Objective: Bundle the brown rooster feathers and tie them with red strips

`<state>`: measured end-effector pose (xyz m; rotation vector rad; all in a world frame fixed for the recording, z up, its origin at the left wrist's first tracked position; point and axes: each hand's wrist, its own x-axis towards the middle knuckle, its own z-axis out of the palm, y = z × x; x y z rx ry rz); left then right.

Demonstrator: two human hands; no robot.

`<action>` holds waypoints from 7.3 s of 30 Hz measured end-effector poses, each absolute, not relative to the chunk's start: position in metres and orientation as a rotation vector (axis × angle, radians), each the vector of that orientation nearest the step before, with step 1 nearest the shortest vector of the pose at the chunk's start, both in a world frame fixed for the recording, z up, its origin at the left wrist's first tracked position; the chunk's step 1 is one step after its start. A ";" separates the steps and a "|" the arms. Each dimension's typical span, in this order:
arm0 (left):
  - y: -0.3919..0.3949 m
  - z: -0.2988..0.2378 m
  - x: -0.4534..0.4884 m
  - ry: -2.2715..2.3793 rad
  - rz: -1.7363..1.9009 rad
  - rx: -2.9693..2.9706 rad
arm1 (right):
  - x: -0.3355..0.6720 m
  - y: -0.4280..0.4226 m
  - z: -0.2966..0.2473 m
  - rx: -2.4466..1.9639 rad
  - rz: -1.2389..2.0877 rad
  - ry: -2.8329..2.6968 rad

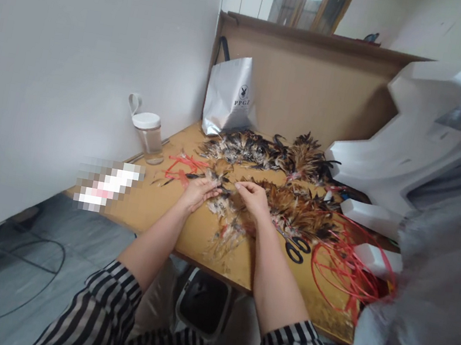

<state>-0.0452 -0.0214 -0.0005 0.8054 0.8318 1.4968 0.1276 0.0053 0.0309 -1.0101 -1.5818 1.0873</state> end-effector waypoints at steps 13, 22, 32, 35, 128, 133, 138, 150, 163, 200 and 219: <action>-0.023 -0.003 -0.041 0.818 1.413 0.878 | 0.128 0.002 0.025 -0.991 1.145 -1.904; -0.023 -0.005 -0.042 0.786 1.355 0.798 | 0.115 0.001 0.020 -0.895 1.581 -1.284; -0.028 -0.001 -0.036 0.819 1.268 0.823 | 0.107 -0.001 0.015 -0.969 1.532 -1.235; -0.027 -0.002 -0.036 0.824 1.258 0.840 | 0.105 -0.003 0.016 -1.019 1.464 -1.274; -0.022 -0.004 -0.040 0.947 1.373 0.942 | 0.135 0.016 0.027 -1.012 0.834 -1.539; -0.024 -0.003 -0.040 0.946 1.308 1.032 | 0.147 0.019 0.024 -1.034 1.007 -1.928; -0.026 0.000 -0.040 0.903 1.309 1.018 | 0.152 0.015 0.026 -0.972 1.329 -2.030; -0.023 0.000 -0.044 0.869 1.444 0.856 | 0.135 0.008 0.025 -0.875 1.699 -1.432; -0.030 0.005 -0.034 0.874 1.296 0.855 | 0.101 -0.001 0.013 -0.871 1.458 -1.199; -0.020 0.001 -0.042 0.969 1.612 0.753 | 0.140 0.014 0.014 -1.237 0.825 -2.163; -0.020 0.000 -0.043 0.878 1.588 0.717 | 0.132 0.015 0.017 -1.169 1.170 -1.501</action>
